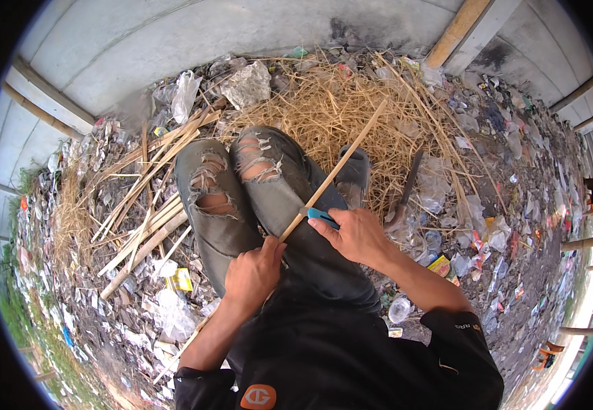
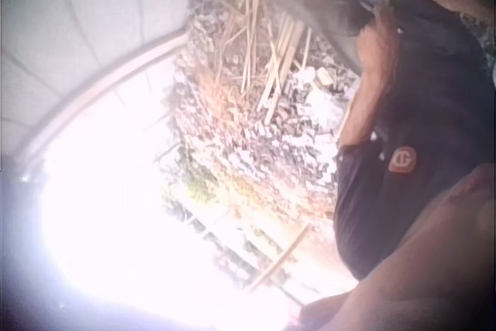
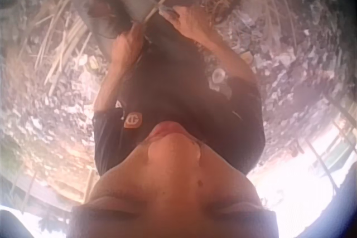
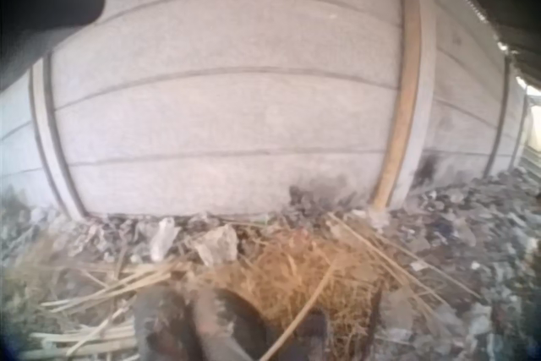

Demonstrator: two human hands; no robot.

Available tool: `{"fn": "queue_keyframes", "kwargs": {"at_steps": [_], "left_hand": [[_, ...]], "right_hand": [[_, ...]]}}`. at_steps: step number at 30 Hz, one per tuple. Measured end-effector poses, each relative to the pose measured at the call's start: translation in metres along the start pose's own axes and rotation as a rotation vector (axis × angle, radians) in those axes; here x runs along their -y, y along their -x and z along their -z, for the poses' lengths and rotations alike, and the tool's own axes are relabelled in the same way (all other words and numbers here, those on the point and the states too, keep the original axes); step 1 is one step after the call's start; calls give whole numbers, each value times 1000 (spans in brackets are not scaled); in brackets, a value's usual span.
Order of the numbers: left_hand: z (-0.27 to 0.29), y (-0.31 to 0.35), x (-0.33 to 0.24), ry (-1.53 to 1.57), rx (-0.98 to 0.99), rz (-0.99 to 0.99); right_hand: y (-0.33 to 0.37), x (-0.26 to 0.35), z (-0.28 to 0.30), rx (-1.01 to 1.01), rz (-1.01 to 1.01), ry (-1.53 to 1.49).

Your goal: The person sits on the ground and uses a small knife to shave the surface of a long, thin bamboo stick. They hold the stick with their left hand and scrape along its length with the knife in their right hand, creating thin shavings that fall onto the ground.

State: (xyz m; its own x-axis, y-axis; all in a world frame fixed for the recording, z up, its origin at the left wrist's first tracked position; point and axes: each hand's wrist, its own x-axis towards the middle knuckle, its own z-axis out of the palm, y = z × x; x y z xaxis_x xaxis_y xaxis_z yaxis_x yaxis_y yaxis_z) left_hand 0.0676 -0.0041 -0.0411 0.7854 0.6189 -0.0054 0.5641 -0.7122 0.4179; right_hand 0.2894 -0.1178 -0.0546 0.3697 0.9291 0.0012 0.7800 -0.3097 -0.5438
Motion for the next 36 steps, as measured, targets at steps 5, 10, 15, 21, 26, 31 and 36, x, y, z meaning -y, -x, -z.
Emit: {"fn": "queue_keyframes", "kwargs": {"at_steps": [5,10,15,21,26,31,36], "left_hand": [[9,6,3,1,-23,-19],[16,20,10,-44,13,-26],[23,46,22,-56,43,-33],[28,50,36,-12,28,-13],[26,52,45,107,52,15],[32,41,52,267,151,14],[51,25,56,387,271,12]], "right_hand": [[-26,-34,13,-86,-47,38],[-54,-93,35,-205,-220,147],[-66,-137,62,-276,-401,213],[-93,-141,55,-367,-257,263],[-84,-139,64,-339,-285,125],[-80,-149,65,-415,-206,203],[-71,-159,62,-453,-154,247]]}}
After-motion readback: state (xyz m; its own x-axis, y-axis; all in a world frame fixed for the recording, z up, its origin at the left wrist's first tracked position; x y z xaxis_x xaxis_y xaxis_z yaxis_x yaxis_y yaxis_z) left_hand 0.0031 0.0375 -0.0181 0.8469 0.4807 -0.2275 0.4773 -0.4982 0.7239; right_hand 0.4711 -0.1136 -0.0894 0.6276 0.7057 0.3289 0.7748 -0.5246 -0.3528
